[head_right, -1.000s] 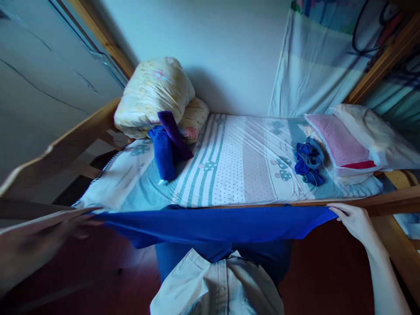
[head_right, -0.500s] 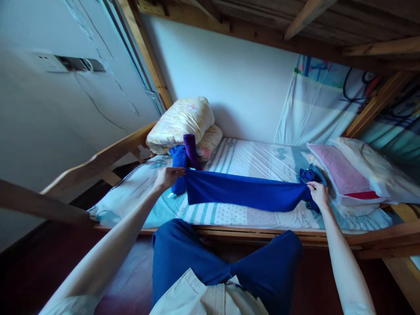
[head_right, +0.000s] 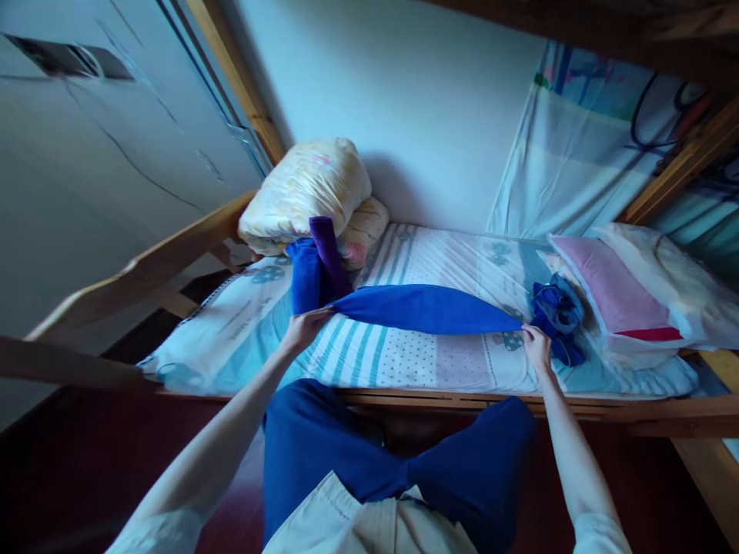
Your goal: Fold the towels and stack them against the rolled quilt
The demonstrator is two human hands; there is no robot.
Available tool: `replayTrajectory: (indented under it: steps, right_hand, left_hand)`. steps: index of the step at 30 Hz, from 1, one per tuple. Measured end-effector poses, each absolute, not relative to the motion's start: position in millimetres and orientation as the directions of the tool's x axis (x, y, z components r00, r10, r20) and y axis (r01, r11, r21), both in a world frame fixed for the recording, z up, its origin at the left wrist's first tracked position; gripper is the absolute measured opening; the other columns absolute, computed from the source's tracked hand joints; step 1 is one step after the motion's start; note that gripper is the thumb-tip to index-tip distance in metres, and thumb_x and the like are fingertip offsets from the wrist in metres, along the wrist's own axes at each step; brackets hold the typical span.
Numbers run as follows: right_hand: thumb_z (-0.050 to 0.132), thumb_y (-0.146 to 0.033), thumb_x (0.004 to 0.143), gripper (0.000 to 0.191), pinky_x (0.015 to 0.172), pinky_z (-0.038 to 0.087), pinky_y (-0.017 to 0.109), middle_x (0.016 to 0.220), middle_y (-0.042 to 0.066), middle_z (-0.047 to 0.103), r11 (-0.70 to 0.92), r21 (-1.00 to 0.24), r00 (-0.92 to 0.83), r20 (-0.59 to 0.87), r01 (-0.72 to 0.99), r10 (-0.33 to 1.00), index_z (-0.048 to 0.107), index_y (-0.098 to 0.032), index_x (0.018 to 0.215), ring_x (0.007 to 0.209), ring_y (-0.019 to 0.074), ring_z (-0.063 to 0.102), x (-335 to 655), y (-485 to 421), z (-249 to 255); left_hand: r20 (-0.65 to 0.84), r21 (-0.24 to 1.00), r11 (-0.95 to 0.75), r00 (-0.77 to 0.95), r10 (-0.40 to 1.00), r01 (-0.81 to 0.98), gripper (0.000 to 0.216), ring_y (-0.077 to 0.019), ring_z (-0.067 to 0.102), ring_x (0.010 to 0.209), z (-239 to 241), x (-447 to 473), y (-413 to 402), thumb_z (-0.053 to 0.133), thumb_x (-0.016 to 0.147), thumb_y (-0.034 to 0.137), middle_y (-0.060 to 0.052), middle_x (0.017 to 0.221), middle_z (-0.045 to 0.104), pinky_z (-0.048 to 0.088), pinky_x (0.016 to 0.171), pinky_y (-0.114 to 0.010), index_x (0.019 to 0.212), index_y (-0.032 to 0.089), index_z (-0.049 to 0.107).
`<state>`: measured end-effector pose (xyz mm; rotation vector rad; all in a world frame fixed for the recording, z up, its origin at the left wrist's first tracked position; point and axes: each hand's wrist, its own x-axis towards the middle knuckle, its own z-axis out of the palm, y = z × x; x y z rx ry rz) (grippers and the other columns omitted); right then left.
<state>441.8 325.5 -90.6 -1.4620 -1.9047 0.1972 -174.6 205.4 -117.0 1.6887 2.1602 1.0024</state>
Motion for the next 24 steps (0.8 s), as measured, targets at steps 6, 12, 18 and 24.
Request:
replayTrajectory:
  steps: [6, 12, 18, 24]
  right_hand:
    - [0.053, -0.019, 0.082, 0.028, 0.099, 0.054, 0.041, 0.099, 0.017, 0.079, 0.121, -0.52, -0.09, 0.084, 0.845, 0.992, 0.079, -0.014, 0.092, 0.102, 0.0282, 0.073, 425, 306, -169]
    - [0.06, -0.017, 0.079, 0.035, 0.103, 0.052, 0.039, 0.106, 0.016, 0.078, -0.005, -0.379, -0.064, -0.169, 0.925, 0.983, 0.078, -0.016, 0.109, 0.107, 0.0294, 0.071, 419, 287, -213]
    - [0.055, -0.004, 0.075, 0.049, 0.105, 0.053, 0.035, 0.116, 0.013, 0.077, 0.019, -0.277, -0.093, -0.257, 0.961, 0.962, 0.075, -0.016, 0.118, 0.112, 0.0264, 0.07, 429, 279, -228]
    - [0.049, 0.004, 0.075, 0.048, 0.11, 0.048, 0.03, 0.125, 0.012, 0.073, 0.022, -0.21, -0.089, -0.316, 0.978, 0.945, 0.078, -0.015, 0.108, 0.12, 0.0214, 0.068, 443, 265, -226]
  left_hand:
    - [0.001, 0.507, 0.195, -0.227, 0.974, 0.84, 0.034, -0.0245, 0.073, 0.107, -213, -166, 182, 0.048, 0.085, 0.019, -0.008, 0.102, 0.08, 0.056, 0.101, -0.038, 0.093, 0.018, 0.081]
    - [-0.079, 0.288, 0.067, -0.046, 0.996, 0.955, 0.031, -0.0298, 0.065, 0.119, -251, -163, 161, 0.05, 0.084, 0.012, -0.014, 0.111, 0.077, 0.054, 0.102, -0.043, 0.089, 0.019, 0.081]
    - [-0.199, 0.194, -0.019, 0.058, 0.978, 0.981, 0.038, -0.0276, 0.067, 0.103, -258, -172, 154, 0.046, 0.081, 0.004, -0.016, 0.103, 0.072, 0.055, 0.091, -0.038, 0.093, 0.019, 0.078]
    - [-0.249, 0.141, 0.065, -0.028, 0.968, 0.988, 0.036, -0.0246, 0.068, 0.097, -263, -187, 145, 0.044, 0.077, 0.003, -0.013, 0.096, 0.071, 0.054, 0.082, -0.031, 0.087, 0.018, 0.076]
